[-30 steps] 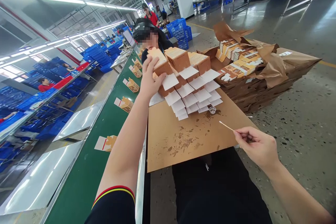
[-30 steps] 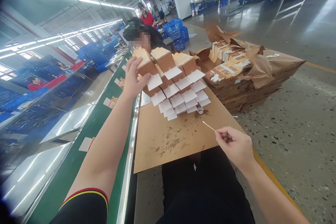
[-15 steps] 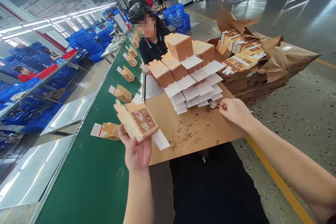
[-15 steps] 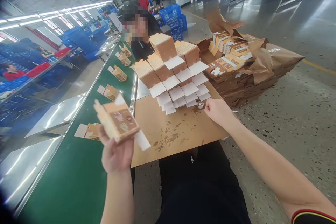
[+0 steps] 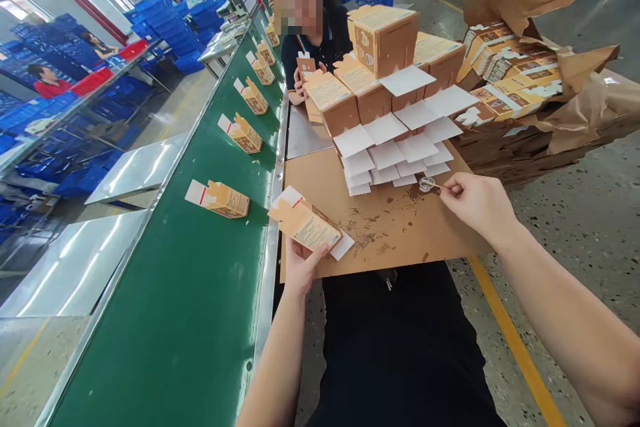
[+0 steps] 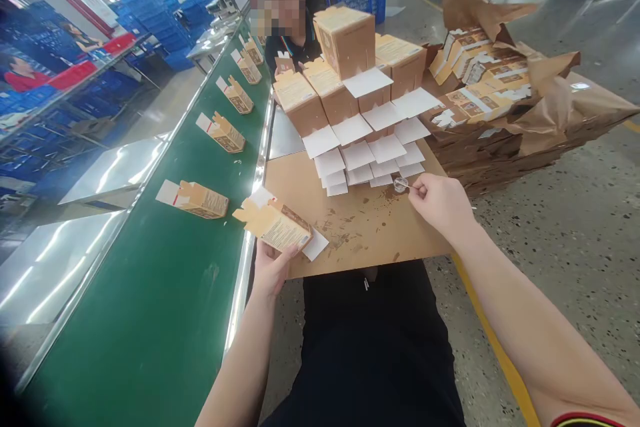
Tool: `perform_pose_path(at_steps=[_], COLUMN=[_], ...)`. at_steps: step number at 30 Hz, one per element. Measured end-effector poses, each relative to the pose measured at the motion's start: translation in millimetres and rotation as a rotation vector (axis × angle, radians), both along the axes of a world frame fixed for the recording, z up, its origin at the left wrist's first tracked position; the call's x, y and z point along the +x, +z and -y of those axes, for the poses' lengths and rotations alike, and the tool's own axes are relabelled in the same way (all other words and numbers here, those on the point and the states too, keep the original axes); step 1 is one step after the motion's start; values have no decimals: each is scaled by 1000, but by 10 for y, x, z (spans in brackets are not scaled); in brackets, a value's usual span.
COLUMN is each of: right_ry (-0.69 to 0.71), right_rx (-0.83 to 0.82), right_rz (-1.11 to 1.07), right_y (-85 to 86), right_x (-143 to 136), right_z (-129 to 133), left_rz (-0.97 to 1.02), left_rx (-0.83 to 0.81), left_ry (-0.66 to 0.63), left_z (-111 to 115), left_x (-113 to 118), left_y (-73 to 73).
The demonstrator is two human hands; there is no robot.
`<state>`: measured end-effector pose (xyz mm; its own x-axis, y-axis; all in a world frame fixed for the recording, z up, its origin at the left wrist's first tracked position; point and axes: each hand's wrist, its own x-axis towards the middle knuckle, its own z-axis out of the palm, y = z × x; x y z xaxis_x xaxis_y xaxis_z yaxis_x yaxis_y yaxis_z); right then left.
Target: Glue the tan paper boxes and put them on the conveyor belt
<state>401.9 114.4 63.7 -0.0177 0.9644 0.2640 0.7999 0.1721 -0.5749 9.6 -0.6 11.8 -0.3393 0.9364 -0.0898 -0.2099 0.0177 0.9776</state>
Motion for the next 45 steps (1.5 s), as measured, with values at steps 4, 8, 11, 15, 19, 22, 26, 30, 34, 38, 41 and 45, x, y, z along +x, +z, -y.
perform_pose_path(at_steps=[4,8,11,15,19,22,26,30,34,38,41,45], right_ry=[186,375,419,469,453,371,259,206,178,166,172,185], right_rx=[5,-7,3,17,0,-9,8,25,38,43,33,43], right_rz=[-215,-324,-307,-242,-189,-247,-364,-426,-452,-466,-462,-453], right_y=[-123,-489,-720,-829,-819,-793,-749,-722,-705,-665,-645,-638], right_x=[-416,-1096,-1462,-1624,-1554,-1427,-1259,-1149,-1079,-1047,-1050,-1046], right_z=[507,1056,1237,1242,1179,1126,1079,1086,1118,1132,1120,1087], left_rz=[-65,-100,-140,-167,-170,-174,-254,-510,-702,-762,-766,-715], left_rx=[-37,-28,-31,-20,-19,-3,-2,-38,-57,-70,-83,-109], left_ry=[41,86,52,53,67,74,86,161,163,116,94,54], left_z=[-70,-69,-50,-37,-42,-29,46,163,233,229,208,165], left_x=[29,57,71,66,48,67,149,220,254,291,315,314], left_y=[-35,-103,-125,-166,-221,-241,-256,-291,-295,-235,-191,-153])
